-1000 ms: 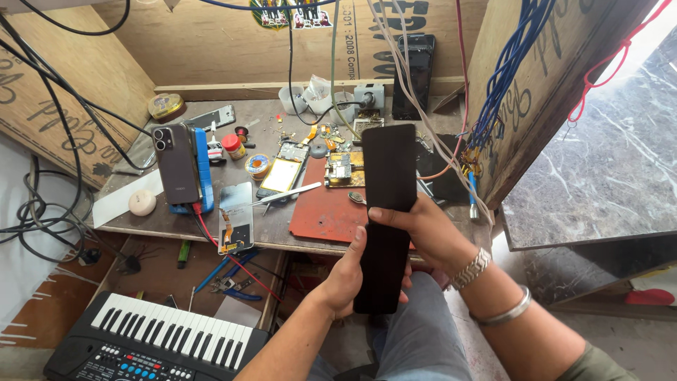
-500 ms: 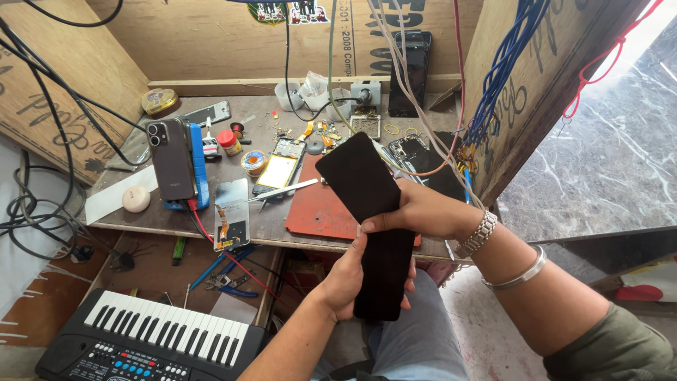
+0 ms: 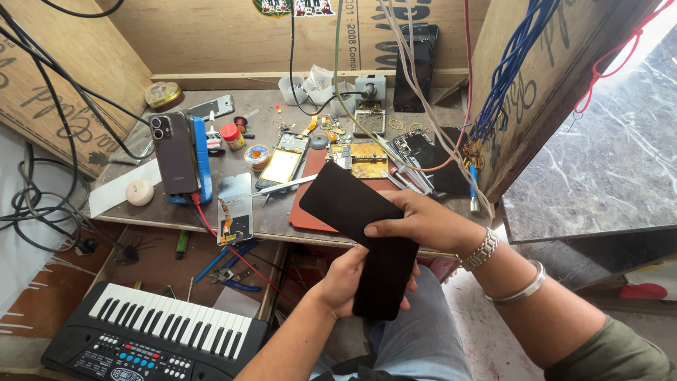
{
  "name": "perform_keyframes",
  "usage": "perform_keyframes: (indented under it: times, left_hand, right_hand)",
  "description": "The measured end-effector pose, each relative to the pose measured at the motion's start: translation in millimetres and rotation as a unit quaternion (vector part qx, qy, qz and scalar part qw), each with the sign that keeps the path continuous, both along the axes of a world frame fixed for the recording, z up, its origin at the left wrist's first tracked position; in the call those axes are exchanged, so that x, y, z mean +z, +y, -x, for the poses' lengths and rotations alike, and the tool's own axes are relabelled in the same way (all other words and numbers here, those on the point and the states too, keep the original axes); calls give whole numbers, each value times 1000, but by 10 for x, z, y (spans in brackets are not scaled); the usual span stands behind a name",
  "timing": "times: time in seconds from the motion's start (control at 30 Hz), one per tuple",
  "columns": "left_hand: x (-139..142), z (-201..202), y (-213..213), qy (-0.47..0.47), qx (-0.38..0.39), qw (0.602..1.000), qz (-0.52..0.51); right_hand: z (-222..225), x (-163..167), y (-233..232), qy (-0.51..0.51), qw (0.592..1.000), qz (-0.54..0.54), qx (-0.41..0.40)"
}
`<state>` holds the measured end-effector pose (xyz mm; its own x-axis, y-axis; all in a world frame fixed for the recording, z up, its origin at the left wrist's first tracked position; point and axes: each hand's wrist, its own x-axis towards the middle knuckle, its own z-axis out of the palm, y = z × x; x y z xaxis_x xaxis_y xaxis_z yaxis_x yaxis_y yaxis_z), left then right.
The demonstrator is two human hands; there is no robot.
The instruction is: The person wraps rubber bands around a phone at a glass display counter, then walks to a repair bench and uses a pry tool to open the phone's back cover and lift the battery out of the phone body.
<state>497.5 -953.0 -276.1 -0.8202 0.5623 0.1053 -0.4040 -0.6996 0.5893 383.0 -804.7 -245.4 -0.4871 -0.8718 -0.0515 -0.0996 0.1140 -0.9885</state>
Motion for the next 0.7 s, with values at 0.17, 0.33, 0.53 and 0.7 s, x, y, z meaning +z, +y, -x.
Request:
perform_keyframes:
  times: [0.17, 0.33, 0.53, 0.7]
  left_hand:
    - [-6, 42, 19, 9, 19, 999, 28]
    - [-51, 58, 23, 15, 37, 997, 64]
    - [-192, 49, 9, 15, 92, 995, 40]
    - [-310, 117, -105, 7, 155, 988, -18]
  right_hand:
    - [12, 1, -5, 99, 995, 16, -7]
    - [32, 15, 11, 221, 972, 74, 22]
    - [52, -30, 83, 117, 955, 199, -189]
    - [-251, -472, 576, 94, 872, 350, -328]
